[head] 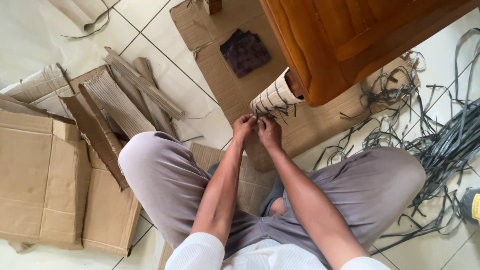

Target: Packaging a wooden chair using cardboard sheets and plastic strapping.

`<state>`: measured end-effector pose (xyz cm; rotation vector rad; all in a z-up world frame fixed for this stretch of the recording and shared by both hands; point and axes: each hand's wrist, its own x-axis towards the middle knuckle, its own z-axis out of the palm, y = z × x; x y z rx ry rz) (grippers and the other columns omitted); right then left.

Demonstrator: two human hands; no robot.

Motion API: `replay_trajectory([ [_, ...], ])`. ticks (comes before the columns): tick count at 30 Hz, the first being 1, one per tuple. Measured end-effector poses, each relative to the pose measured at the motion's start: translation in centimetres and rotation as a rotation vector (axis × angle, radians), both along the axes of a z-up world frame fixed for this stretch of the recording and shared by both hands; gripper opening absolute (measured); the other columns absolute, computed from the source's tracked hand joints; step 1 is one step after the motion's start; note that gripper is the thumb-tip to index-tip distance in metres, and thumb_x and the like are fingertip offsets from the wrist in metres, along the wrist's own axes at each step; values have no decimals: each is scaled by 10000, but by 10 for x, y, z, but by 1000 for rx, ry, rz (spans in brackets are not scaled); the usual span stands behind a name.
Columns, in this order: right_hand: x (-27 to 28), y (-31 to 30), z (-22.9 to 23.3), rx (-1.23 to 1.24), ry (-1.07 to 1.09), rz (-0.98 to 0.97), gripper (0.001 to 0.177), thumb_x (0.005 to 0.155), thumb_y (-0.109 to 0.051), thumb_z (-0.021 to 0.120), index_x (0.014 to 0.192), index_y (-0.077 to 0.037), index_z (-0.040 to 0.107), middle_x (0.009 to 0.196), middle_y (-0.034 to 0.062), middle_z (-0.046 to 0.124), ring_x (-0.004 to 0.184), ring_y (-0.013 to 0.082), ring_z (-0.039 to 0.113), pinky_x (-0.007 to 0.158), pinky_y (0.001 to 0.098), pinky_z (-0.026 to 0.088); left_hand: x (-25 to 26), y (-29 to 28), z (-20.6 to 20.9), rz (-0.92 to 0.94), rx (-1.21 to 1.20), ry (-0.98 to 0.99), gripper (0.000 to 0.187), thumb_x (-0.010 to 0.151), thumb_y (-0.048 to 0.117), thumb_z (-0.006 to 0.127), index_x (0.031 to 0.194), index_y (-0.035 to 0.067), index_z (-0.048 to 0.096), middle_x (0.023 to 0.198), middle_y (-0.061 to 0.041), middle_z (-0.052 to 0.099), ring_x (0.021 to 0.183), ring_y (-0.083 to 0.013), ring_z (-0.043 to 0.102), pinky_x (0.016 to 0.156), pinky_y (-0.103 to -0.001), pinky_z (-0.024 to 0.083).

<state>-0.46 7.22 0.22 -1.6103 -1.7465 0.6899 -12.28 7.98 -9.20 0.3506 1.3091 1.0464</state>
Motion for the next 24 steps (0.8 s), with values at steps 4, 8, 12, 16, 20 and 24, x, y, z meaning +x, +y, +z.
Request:
replay_trajectory([
  [4,-2,10,-16,-406,64,-180,164,940,-224,718,950,-69,771,851,132,758,776,289,716,716,406,534,-1,-1,20,12,-25,-18,267,971,243,689,1140,36,698,945,-35,722,747,-142,649,636,-296,509],
  [8,0,9,-38,-566,617,-316,138,891,-169,749,959,-50,768,868,71,759,723,165,681,649,343,543,-3,-3,36,23,-47,-130,269,988,231,668,1159,23,662,955,-52,715,782,-151,683,687,-300,565],
  [12,-5,11,-20,-419,273,-200,161,909,-208,720,1001,-94,786,858,64,787,759,173,742,698,331,564,-7,-4,58,7,-83,-100,303,973,205,664,1216,24,670,989,-45,731,807,-131,682,709,-278,555],
  [16,-10,6,-2,-305,65,-130,167,921,-205,720,1026,-93,784,888,124,769,793,247,738,707,377,556,-7,-10,30,36,10,-7,349,929,139,702,1237,-25,699,1010,-65,749,823,-135,678,724,-279,558],
  [20,-9,1,-9,-179,81,-56,166,924,-175,699,1036,-70,762,934,147,761,834,288,741,745,389,566,-7,-10,24,119,62,123,402,868,86,725,1254,-12,676,972,-79,759,791,-145,708,693,-275,589],
  [24,-9,-2,-2,-195,114,-30,167,932,-157,684,1053,-68,756,939,148,759,846,288,747,755,387,571,-5,-12,26,264,-51,203,506,836,99,785,1249,58,495,906,-105,759,723,-173,722,630,-294,599],
])
